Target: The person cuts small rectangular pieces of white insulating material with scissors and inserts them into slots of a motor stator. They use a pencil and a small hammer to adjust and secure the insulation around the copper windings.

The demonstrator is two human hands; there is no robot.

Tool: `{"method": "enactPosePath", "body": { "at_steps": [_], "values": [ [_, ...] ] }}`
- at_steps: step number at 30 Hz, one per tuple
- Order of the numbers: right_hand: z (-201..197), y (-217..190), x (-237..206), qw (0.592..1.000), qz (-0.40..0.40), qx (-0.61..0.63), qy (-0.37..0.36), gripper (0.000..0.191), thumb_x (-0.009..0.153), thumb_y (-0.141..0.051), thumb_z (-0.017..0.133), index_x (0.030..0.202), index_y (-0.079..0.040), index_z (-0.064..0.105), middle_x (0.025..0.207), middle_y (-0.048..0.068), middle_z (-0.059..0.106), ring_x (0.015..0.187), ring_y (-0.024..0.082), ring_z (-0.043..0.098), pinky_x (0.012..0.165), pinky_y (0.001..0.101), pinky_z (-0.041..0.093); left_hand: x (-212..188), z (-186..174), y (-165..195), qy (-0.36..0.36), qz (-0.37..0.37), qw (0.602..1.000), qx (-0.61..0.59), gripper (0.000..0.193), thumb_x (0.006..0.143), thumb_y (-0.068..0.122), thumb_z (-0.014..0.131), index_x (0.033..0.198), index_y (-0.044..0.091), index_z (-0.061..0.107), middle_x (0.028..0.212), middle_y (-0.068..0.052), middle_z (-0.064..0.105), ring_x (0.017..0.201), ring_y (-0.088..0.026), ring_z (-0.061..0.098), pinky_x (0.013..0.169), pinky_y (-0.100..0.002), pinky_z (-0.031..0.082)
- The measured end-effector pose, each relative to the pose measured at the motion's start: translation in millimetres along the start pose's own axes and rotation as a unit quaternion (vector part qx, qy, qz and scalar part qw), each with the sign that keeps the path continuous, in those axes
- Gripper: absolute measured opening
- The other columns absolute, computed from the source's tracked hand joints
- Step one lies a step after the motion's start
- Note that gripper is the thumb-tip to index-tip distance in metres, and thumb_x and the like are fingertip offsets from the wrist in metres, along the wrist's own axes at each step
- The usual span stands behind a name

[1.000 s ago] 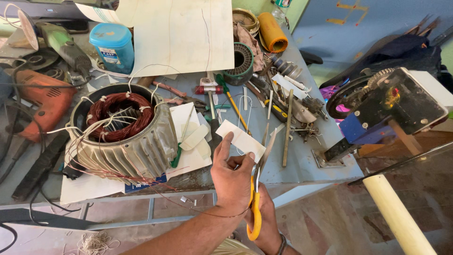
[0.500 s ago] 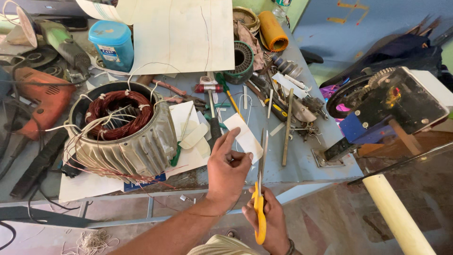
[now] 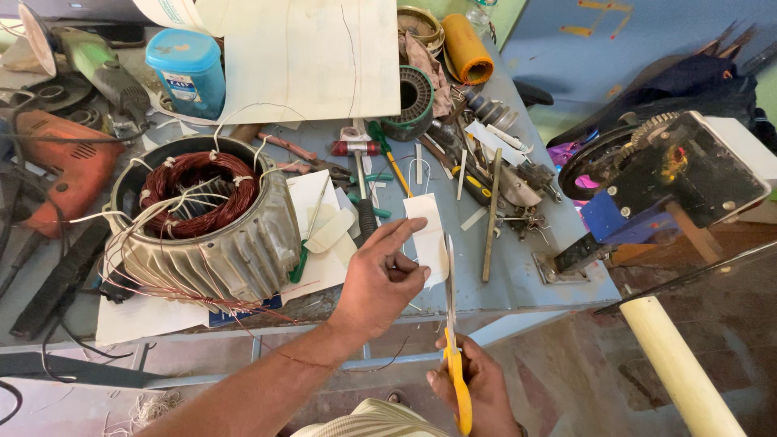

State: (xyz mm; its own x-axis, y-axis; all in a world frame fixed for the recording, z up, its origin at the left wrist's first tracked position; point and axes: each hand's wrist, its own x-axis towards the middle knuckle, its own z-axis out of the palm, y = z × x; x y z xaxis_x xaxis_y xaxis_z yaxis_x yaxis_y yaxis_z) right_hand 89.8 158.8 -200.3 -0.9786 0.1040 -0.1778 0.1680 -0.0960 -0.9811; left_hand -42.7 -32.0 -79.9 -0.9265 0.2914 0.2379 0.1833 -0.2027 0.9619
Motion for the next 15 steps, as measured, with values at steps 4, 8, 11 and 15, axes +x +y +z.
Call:
{"method": "enactPosePath", "body": {
  "at_steps": [4,8,11,15],
  "values": [
    [-7.2,-4.6,0.5,0.999,-0.009,-0.046,0.019,0.046,0.075,0.004,0.085,0.118,0.002,0.068,0.073,-0.001,0.056,0.067,0.005,0.050,0.060,0.0225,0.043,1.7,-8.6,2.9,-0.021,-0.023,0.999,0.033,0.061,0.082,-0.005,0.072,0.141,0.002,0.058,0.138,-0.006,0.056,0.070,-0.002,0.060,0.062,-0.020,0.052],
    [-11.2,-38.9,6.8,0.999,0.027,-0.006,0.029,0.047,0.074,0.001,0.083,0.118,0.000,0.067,0.075,0.002,0.060,0.061,0.010,0.054,0.054,0.0258,0.043,-7.0,-17.7,2.6,-0.058,-0.066,0.996,0.025,0.062,0.081,-0.005,0.073,0.141,0.003,0.061,0.132,-0.007,0.058,0.068,-0.001,0.059,0.061,-0.020,0.051],
    [2.4,-63.0,17.3,0.995,0.011,0.086,0.057,0.041,0.076,-0.002,0.077,0.115,0.002,0.064,0.078,0.008,0.069,0.063,0.016,0.065,0.055,0.0296,0.054,-25.2,-12.2,-2.3,-0.097,-0.068,0.993,0.027,0.062,0.080,-0.006,0.073,0.141,0.002,0.061,0.133,-0.006,0.058,0.071,-0.001,0.059,0.064,-0.019,0.052],
    [29.3,-75.7,27.6,0.991,-0.020,0.097,0.094,0.048,0.073,0.005,0.078,0.118,0.003,0.064,0.082,0.006,0.064,0.064,0.015,0.064,0.052,0.0316,0.055,-43.0,-2.5,-10.0,-0.094,-0.101,0.990,-0.019,0.060,0.080,-0.007,0.071,0.139,0.001,0.061,0.134,-0.006,0.059,0.070,-0.002,0.059,0.059,-0.021,0.050]
  ]
}}
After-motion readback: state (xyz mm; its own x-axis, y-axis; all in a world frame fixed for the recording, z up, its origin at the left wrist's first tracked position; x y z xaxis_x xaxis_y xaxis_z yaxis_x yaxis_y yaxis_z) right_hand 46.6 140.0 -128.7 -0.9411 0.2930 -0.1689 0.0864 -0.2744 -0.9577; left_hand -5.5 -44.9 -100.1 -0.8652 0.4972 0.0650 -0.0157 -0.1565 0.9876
